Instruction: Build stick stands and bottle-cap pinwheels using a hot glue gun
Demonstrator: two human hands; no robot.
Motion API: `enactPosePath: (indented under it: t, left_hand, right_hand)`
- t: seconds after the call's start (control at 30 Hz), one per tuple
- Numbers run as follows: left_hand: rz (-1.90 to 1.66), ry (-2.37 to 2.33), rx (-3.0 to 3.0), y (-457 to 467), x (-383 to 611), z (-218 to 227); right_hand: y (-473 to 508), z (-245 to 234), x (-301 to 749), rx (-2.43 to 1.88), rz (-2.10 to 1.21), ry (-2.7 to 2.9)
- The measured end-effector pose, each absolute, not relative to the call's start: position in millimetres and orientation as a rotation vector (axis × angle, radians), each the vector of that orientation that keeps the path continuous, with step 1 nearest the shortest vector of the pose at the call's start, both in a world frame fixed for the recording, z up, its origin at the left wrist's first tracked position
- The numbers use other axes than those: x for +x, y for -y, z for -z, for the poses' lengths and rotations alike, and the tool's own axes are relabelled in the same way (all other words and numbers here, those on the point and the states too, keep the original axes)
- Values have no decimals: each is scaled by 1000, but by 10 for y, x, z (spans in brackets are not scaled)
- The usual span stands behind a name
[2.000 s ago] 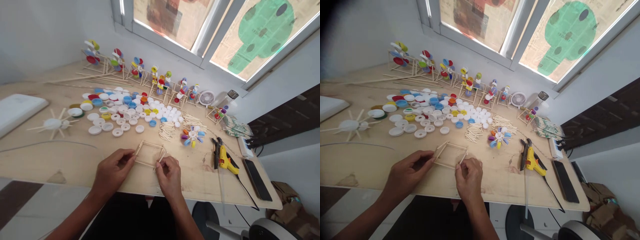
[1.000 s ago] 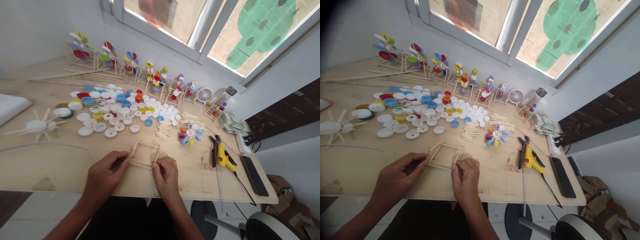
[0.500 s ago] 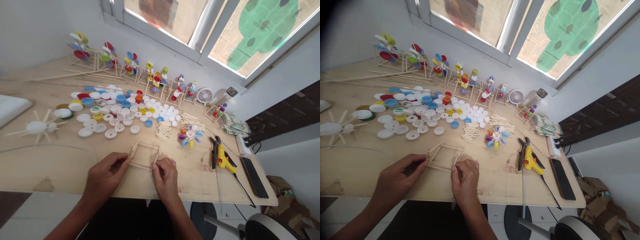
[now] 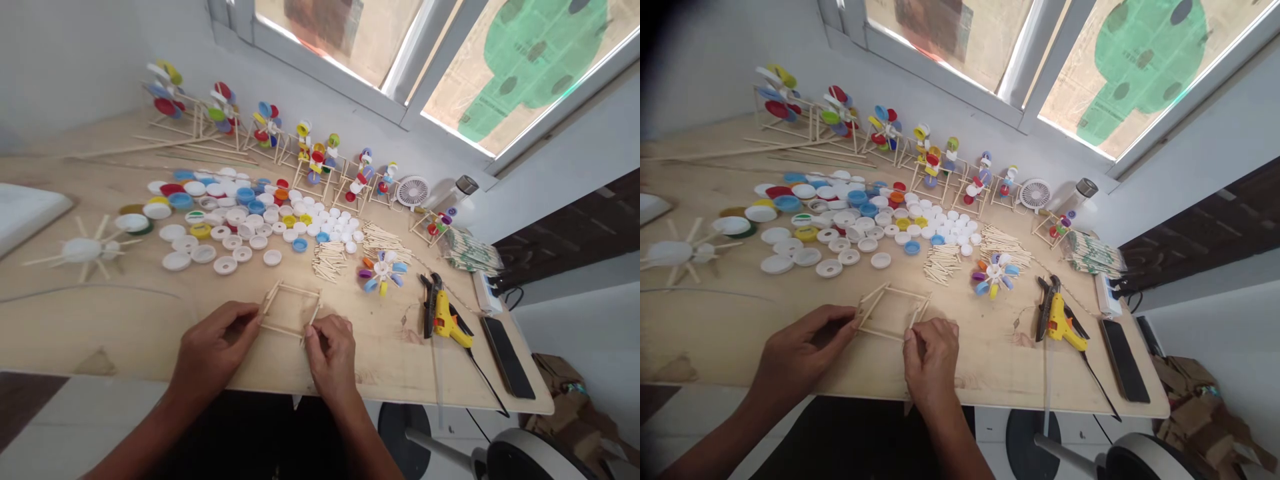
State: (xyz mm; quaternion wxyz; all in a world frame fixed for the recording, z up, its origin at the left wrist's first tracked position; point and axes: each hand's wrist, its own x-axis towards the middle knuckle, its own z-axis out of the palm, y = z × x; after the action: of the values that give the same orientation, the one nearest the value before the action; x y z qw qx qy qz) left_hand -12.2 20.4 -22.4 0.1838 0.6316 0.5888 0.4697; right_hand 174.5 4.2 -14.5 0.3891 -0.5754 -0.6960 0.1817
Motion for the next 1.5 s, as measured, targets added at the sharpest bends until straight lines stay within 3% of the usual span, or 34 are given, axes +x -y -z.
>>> enactPosePath:
  t: [1.5]
  left_hand:
    - [-1259,-1692,1720,-196,-118,165]
  right_hand:
    - [-49,127,1747,-1487,-457,1797]
